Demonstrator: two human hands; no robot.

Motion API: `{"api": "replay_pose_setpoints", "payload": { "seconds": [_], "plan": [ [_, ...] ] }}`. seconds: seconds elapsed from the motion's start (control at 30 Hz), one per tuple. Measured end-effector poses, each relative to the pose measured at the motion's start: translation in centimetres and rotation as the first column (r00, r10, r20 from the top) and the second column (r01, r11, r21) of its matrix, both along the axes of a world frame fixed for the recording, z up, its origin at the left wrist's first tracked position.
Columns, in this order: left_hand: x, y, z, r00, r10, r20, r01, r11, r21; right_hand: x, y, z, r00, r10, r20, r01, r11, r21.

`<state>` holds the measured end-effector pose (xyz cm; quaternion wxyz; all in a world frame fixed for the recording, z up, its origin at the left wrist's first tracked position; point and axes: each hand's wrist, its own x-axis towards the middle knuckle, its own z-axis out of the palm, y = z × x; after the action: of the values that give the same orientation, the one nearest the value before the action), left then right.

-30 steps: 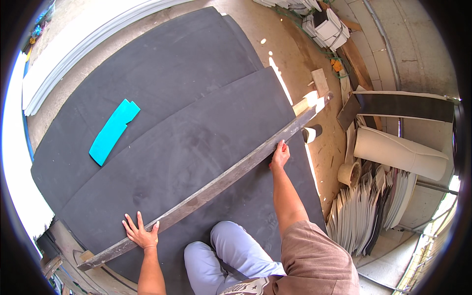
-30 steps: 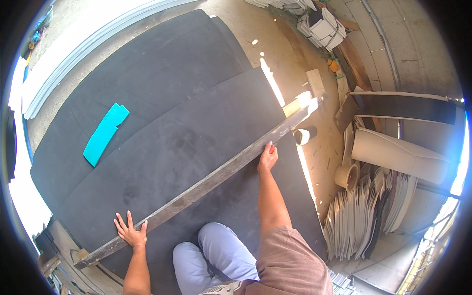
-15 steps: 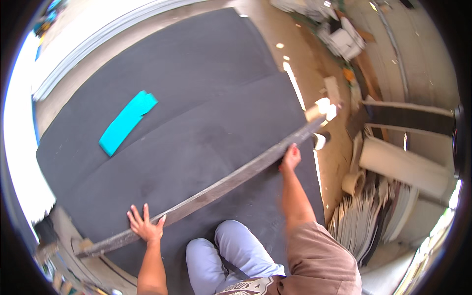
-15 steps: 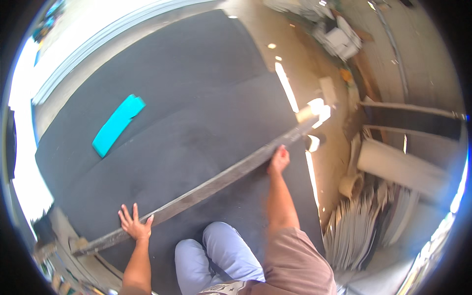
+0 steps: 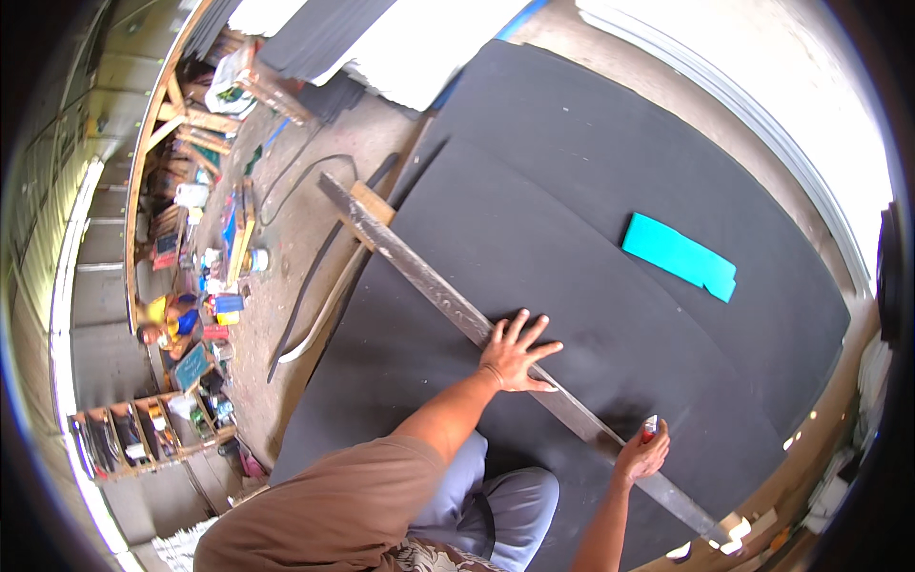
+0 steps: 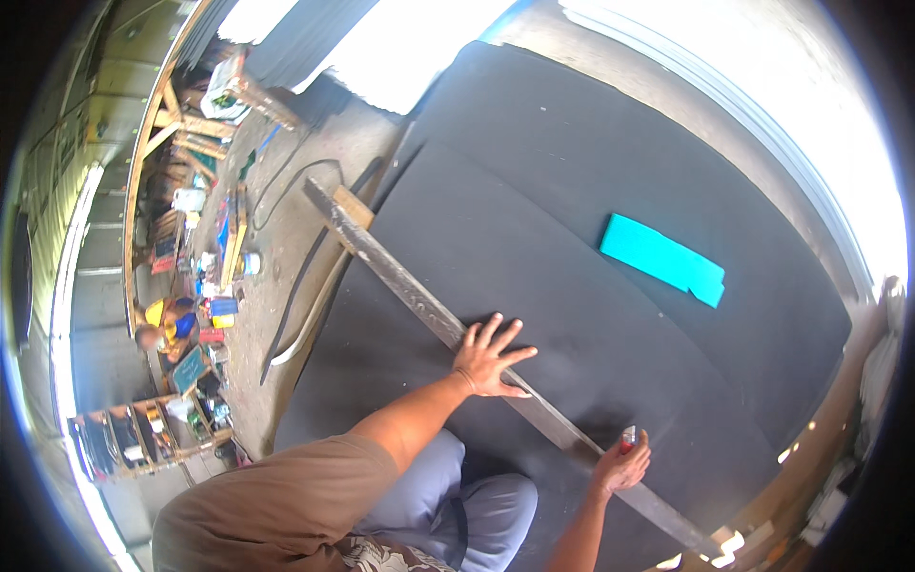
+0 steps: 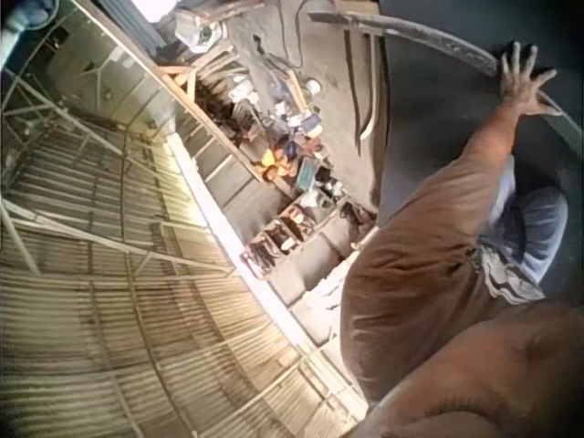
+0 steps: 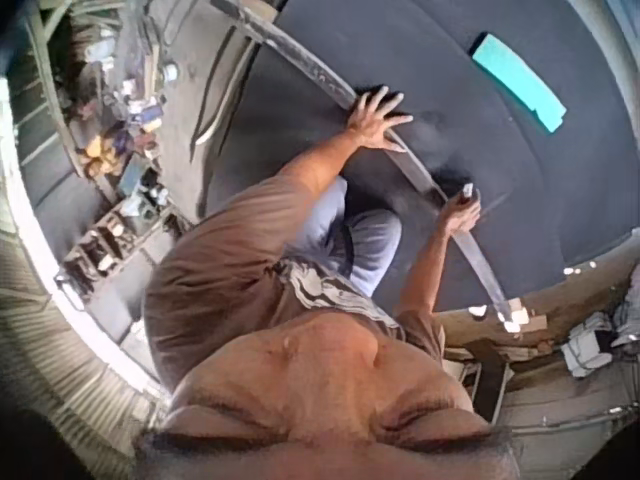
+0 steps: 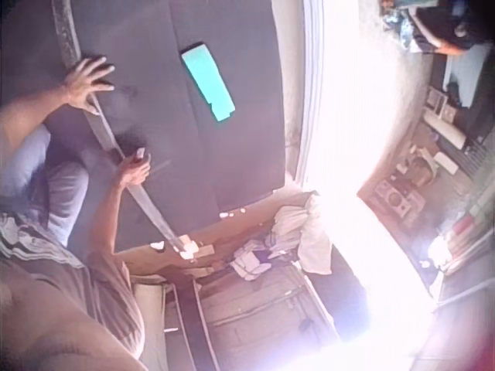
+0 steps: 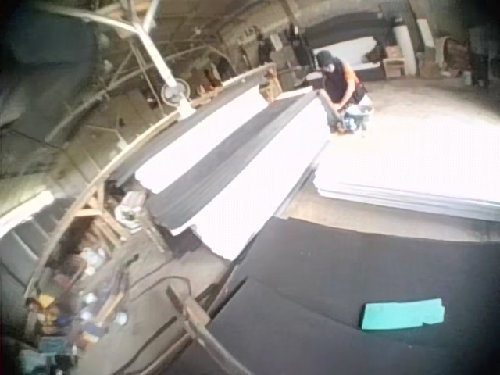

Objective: The person uses a utility knife and a metal straightedge to cut a large black sheet of material. They measure and mark the sheet, then slice through it along the straightedge to create a straight cut.

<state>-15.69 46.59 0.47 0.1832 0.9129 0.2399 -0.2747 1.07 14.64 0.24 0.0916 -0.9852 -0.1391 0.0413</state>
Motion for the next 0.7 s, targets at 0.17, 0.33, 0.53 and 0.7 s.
{"api": "replay_pose_setpoints", "payload": {
  "seconds": [0.17, 0.33, 0.53, 0.7],
  "plan": [
    [0.0, -0.5, 0.0, 0.999, -0.005, 0.052, 0.006, 1.000, -0.022, -2.3, 5.0, -0.5, 0.989, -0.040, -0.145, 0.026, 0.995, -0.097],
    [-0.3, -0.3, -0.8, 0.994, 0.025, 0.109, -0.017, 0.997, -0.073, -4.5, 10.3, -0.8, 0.990, -0.062, -0.125, 0.043, 0.989, -0.143],
    [-1.4, -1.4, -2.1, 0.910, 0.102, 0.401, -0.113, 0.994, 0.004, -6.7, 17.9, -0.8, 0.991, -0.067, -0.118, 0.044, 0.981, -0.190],
    [-1.8, -0.7, -2.9, 0.750, 0.249, 0.613, -0.223, 0.967, -0.120, -7.7, 19.3, -2.9, 0.996, -0.050, -0.071, 0.038, 0.986, -0.162]
  ]
}}
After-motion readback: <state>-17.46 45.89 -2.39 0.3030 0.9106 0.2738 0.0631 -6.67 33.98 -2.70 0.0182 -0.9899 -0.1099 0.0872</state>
